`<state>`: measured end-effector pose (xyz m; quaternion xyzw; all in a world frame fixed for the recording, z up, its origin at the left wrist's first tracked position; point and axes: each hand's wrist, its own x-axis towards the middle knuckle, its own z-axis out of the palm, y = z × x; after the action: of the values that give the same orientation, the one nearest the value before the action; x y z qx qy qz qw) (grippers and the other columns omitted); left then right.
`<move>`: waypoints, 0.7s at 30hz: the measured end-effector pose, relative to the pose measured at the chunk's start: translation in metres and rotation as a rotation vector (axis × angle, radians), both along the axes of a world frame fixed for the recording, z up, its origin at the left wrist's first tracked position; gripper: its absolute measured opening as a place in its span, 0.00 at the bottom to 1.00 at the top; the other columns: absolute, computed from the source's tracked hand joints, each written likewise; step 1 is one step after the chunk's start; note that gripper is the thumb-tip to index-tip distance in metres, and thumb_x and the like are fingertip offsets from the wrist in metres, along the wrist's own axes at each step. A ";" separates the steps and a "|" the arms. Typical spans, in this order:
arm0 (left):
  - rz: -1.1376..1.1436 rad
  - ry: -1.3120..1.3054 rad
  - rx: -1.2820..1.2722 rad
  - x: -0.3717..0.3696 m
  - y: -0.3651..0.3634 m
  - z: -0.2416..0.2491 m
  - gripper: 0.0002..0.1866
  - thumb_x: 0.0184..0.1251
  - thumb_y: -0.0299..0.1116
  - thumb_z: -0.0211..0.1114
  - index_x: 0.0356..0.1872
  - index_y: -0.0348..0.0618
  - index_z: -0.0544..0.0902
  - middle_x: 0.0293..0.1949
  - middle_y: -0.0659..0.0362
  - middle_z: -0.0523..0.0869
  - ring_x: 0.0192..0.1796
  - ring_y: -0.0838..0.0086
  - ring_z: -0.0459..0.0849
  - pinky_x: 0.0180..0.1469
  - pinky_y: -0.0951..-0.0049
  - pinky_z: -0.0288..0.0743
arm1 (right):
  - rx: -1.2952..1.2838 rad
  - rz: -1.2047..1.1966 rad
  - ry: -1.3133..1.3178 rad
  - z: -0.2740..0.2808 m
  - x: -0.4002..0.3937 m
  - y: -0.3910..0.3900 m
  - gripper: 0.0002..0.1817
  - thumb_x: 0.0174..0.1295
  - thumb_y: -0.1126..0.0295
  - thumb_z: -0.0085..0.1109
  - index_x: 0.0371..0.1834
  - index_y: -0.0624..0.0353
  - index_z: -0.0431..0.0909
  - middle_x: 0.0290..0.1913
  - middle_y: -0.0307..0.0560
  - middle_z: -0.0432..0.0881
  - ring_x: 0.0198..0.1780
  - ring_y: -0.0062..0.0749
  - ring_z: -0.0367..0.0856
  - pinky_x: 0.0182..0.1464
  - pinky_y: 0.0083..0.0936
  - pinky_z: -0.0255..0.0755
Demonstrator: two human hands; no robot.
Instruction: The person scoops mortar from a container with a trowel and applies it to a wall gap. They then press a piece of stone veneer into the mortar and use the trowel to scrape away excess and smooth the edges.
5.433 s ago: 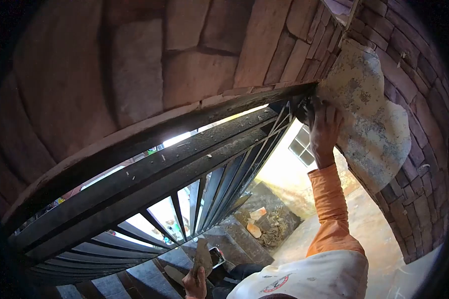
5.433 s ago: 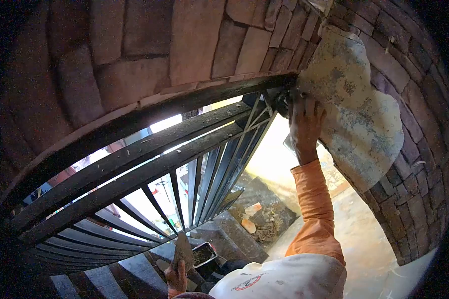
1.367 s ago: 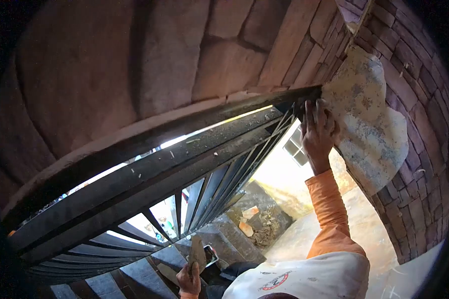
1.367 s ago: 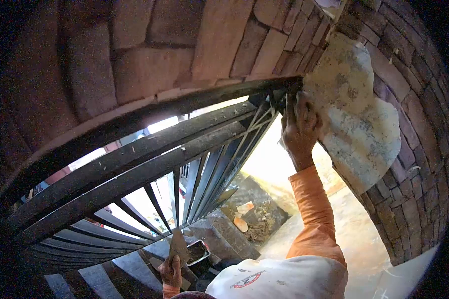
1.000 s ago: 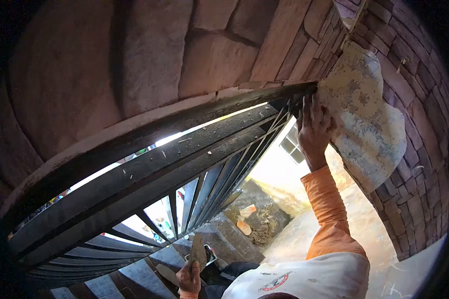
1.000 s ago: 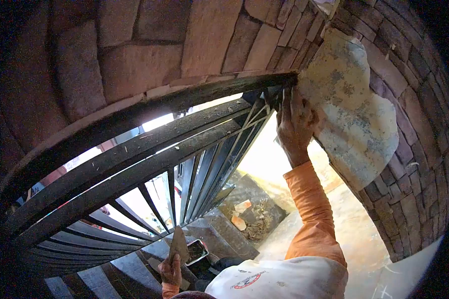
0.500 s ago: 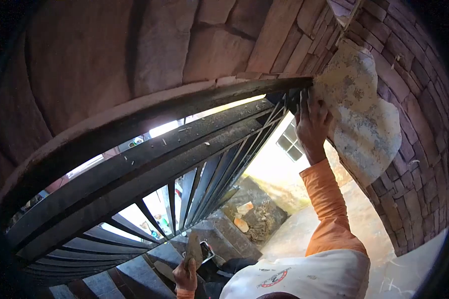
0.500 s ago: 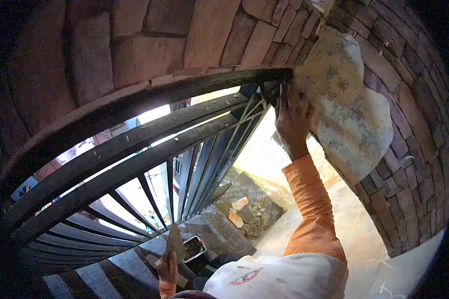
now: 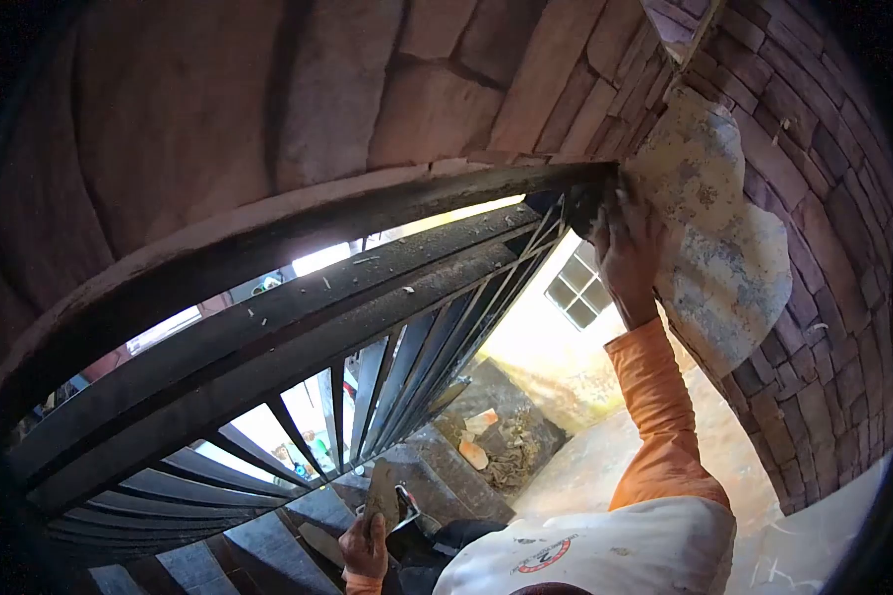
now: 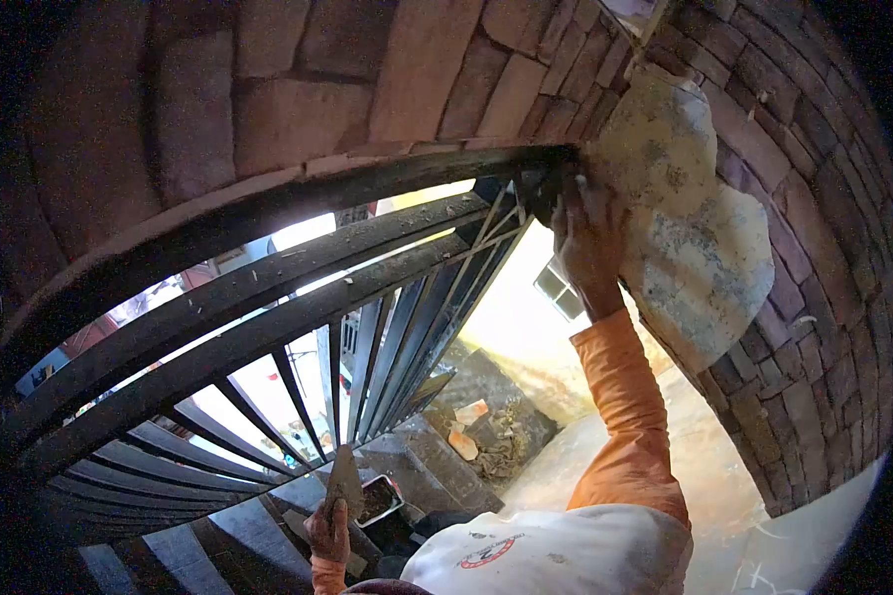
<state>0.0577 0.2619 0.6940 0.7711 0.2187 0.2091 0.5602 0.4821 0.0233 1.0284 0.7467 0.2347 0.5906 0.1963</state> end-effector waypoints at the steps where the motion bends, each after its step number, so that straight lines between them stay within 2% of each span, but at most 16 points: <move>1: 0.010 -0.005 0.000 0.001 -0.002 0.000 0.18 0.79 0.44 0.64 0.41 0.35 0.87 0.26 0.46 0.85 0.27 0.50 0.85 0.33 0.53 0.74 | 0.068 -0.042 -0.061 0.001 -0.001 0.001 0.29 0.74 0.56 0.59 0.78 0.46 0.73 0.76 0.44 0.74 0.65 0.48 0.76 0.63 0.49 0.70; 3: 0.069 0.007 0.031 0.001 -0.007 0.005 0.18 0.79 0.44 0.63 0.40 0.35 0.86 0.26 0.47 0.85 0.27 0.52 0.84 0.33 0.53 0.74 | 0.140 -0.093 -0.116 0.001 -0.002 0.002 0.29 0.75 0.55 0.58 0.78 0.44 0.72 0.78 0.42 0.72 0.64 0.48 0.76 0.64 0.52 0.68; 5: 0.050 -0.010 0.030 0.002 -0.007 0.001 0.18 0.79 0.43 0.63 0.39 0.34 0.86 0.26 0.47 0.85 0.27 0.52 0.84 0.33 0.53 0.74 | 0.049 -0.242 -0.095 -0.001 -0.001 0.007 0.30 0.75 0.54 0.57 0.79 0.43 0.71 0.79 0.42 0.71 0.67 0.48 0.75 0.66 0.54 0.66; 10: -0.019 -0.028 -0.055 0.006 -0.006 0.004 0.18 0.80 0.43 0.63 0.39 0.35 0.86 0.25 0.48 0.85 0.27 0.53 0.85 0.32 0.55 0.75 | 0.038 -0.222 -0.078 0.002 -0.004 0.008 0.31 0.72 0.54 0.59 0.79 0.43 0.72 0.79 0.43 0.71 0.69 0.49 0.73 0.67 0.55 0.66; 12: -0.032 -0.040 0.012 0.008 -0.005 0.011 0.10 0.78 0.35 0.65 0.43 0.37 0.87 0.29 0.49 0.87 0.29 0.59 0.88 0.33 0.62 0.78 | 0.033 -0.185 -0.050 0.001 -0.006 0.003 0.31 0.71 0.55 0.61 0.78 0.44 0.73 0.78 0.44 0.72 0.69 0.51 0.73 0.66 0.56 0.66; 14: -0.024 -0.044 0.008 0.006 -0.006 0.004 0.11 0.78 0.35 0.65 0.43 0.37 0.87 0.29 0.49 0.87 0.29 0.60 0.88 0.34 0.62 0.78 | 0.089 0.027 -0.010 -0.001 0.000 -0.003 0.32 0.70 0.56 0.61 0.78 0.44 0.73 0.78 0.44 0.72 0.69 0.51 0.74 0.68 0.54 0.66; 15: -0.034 -0.043 0.007 0.005 -0.006 0.002 0.11 0.78 0.35 0.65 0.44 0.36 0.87 0.29 0.48 0.87 0.29 0.61 0.88 0.34 0.63 0.78 | 0.090 0.032 -0.009 -0.001 0.001 -0.001 0.32 0.70 0.56 0.61 0.78 0.44 0.73 0.78 0.44 0.72 0.69 0.51 0.74 0.68 0.54 0.66; 17: -0.040 -0.007 -0.017 0.001 -0.007 0.004 0.11 0.79 0.35 0.64 0.45 0.36 0.87 0.30 0.48 0.88 0.30 0.60 0.88 0.35 0.63 0.79 | 0.009 -0.128 -0.020 -0.006 -0.002 0.002 0.31 0.70 0.57 0.62 0.77 0.43 0.73 0.79 0.41 0.71 0.68 0.48 0.73 0.68 0.54 0.63; 21: -0.050 0.049 -0.027 0.000 -0.010 0.001 0.12 0.79 0.36 0.63 0.45 0.36 0.87 0.30 0.47 0.88 0.31 0.58 0.89 0.36 0.62 0.80 | -0.003 -0.171 -0.106 -0.011 0.000 0.006 0.31 0.68 0.59 0.63 0.76 0.42 0.74 0.78 0.42 0.73 0.68 0.48 0.73 0.69 0.55 0.62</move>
<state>0.0579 0.2523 0.6951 0.7736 0.2155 0.1732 0.5702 0.4816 0.0297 1.0172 0.7316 0.1603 0.6098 0.2594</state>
